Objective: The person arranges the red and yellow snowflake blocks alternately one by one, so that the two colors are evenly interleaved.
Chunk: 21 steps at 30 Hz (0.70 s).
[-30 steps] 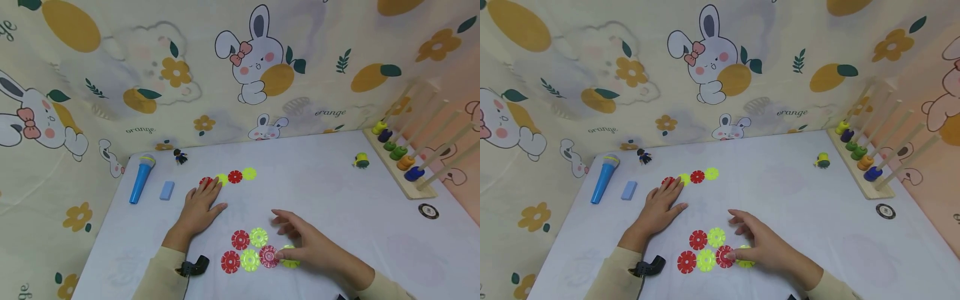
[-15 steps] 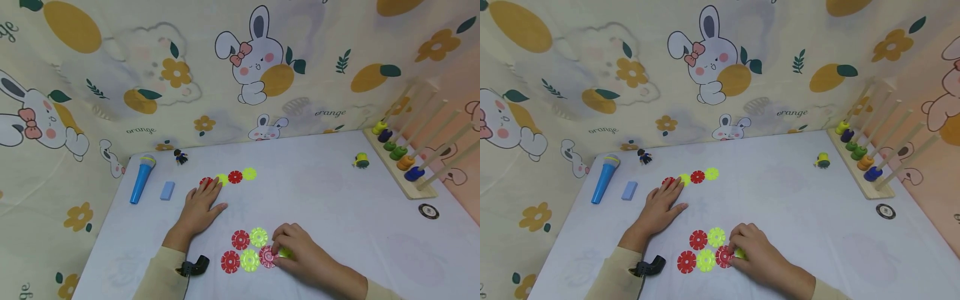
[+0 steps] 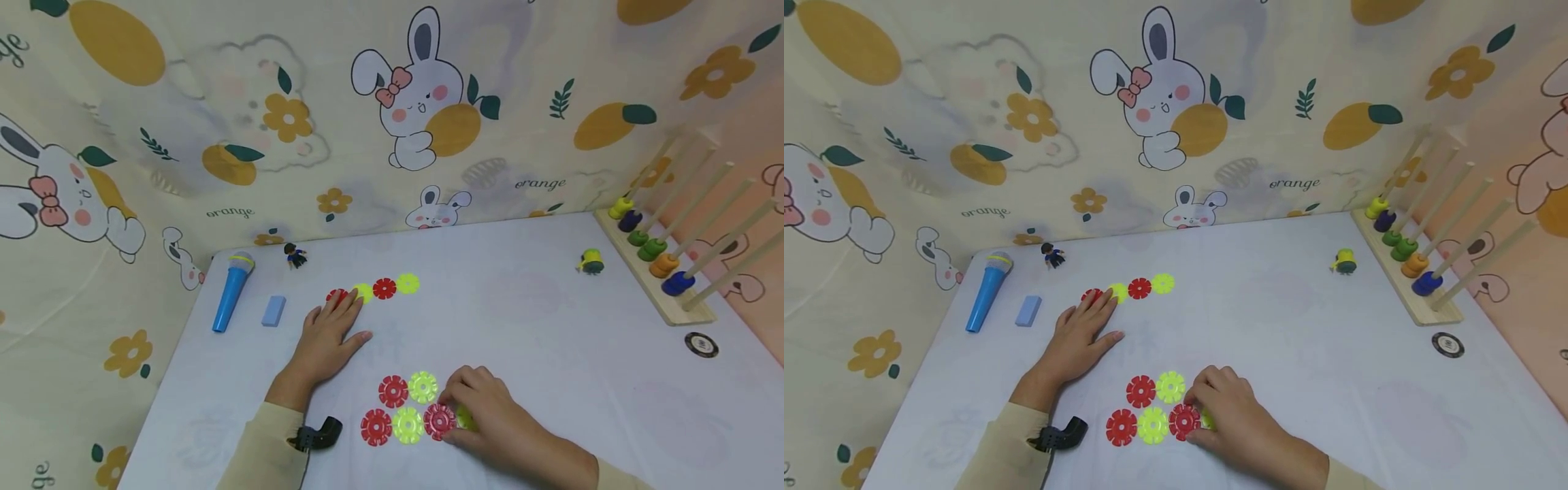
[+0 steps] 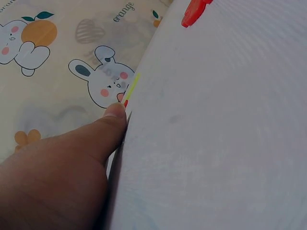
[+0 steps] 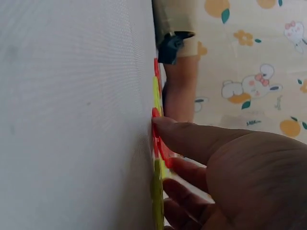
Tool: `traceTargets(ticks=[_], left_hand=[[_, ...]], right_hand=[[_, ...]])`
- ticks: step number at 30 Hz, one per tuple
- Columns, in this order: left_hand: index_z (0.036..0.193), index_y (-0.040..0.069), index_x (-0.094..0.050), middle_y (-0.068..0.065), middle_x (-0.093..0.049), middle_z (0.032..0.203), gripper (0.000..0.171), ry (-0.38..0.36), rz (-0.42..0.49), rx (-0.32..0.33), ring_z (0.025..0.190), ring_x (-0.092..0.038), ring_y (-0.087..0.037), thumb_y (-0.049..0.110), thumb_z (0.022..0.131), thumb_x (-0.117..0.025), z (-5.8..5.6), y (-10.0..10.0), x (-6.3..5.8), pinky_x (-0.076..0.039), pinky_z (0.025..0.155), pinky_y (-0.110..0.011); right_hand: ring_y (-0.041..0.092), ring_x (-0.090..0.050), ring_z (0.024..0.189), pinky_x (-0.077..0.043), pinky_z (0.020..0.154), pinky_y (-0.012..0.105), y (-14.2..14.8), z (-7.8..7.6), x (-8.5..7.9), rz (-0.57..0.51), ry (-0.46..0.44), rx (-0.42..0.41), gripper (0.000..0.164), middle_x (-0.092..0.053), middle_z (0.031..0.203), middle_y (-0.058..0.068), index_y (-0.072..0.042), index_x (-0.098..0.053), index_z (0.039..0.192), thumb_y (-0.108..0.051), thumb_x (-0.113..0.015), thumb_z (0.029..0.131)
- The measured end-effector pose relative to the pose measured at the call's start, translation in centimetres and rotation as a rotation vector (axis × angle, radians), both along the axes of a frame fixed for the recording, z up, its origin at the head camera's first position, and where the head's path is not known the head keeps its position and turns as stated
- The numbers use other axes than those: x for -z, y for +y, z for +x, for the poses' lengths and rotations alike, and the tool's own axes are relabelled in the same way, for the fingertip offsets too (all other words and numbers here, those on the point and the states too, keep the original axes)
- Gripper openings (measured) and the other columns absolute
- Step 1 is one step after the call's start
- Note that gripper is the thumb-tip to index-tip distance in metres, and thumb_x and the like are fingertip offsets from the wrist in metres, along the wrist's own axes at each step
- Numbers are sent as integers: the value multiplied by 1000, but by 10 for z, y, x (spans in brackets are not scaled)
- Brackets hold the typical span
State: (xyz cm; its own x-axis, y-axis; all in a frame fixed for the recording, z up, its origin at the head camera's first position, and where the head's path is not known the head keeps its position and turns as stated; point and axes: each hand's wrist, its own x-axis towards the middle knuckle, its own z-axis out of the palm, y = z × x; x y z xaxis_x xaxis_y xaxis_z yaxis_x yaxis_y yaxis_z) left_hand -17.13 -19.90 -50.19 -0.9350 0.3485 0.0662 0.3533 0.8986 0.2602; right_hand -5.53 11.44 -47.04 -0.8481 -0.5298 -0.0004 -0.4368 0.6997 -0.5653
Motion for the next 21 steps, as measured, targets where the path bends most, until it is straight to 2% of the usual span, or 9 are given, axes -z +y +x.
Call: traceTargets(ticks=[3, 5, 9, 12, 15, 18, 21], left_hand=[[152, 27, -28, 9, -15, 158, 75, -4, 3, 2, 144, -3, -22, 66, 90, -43, 0, -1, 0, -9, 108, -58], [152, 27, -27, 9, -15, 158, 76, -6, -2, 1, 144, -3, -21, 67, 90, -42, 0, -1, 0, -9, 109, -58], [152, 27, -27, 9, -15, 158, 76, 3, -5, 2, 144, -4, -22, 67, 90, -41, -1, -1, 1, -9, 109, -58], [152, 26, -27, 8, -15, 158, 76, 5, -1, 6, 144, -3, -22, 67, 90, -41, -1, -1, 1, -9, 108, -58], [152, 26, -27, 8, -15, 158, 76, 6, 5, 8, 144, -3, -23, 67, 90, -42, -1, -1, 2, -9, 108, -58], [152, 26, -27, 9, -15, 158, 76, 7, 7, 8, 144, -3, -22, 67, 90, -41, -1, -1, 3, -9, 108, -59], [152, 26, -27, 9, -15, 158, 76, 8, 2, 6, 144, -3, -22, 68, 89, -41, -2, -2, 3, -9, 108, -59]], right_hand=[[3, -43, 95, -37, 81, 38, 1, -1, -2, -57, -65, -13, 42, -50, 101, -23, -33, -56, 107, -41, -82, 74], [2, -48, 91, -35, 80, 38, 1, -3, -4, -115, -99, -29, 36, -53, 96, -24, -35, -56, 104, -37, -80, 77], [6, -56, 82, -44, 79, 29, 2, -15, -11, -271, -186, -38, 19, -60, 91, -19, -33, -61, 99, -25, -73, 86], [12, -57, 75, -51, 65, 26, 7, -34, -15, -343, -256, 59, 20, -62, 87, -12, -33, -62, 103, -23, -71, 88], [18, -56, 72, -51, 58, 29, 15, -60, -13, -374, -264, 188, 23, -60, 84, -4, -32, -62, 108, -20, -70, 89], [22, -57, 74, -52, 58, 30, 22, -86, -7, -399, -260, 292, 24, -59, 87, 2, -26, -62, 112, -17, -68, 91], [24, -60, 77, -55, 64, 31, 25, -109, -3, -418, -266, 352, 26, -59, 94, 6, -20, -59, 117, -13, -65, 92]])
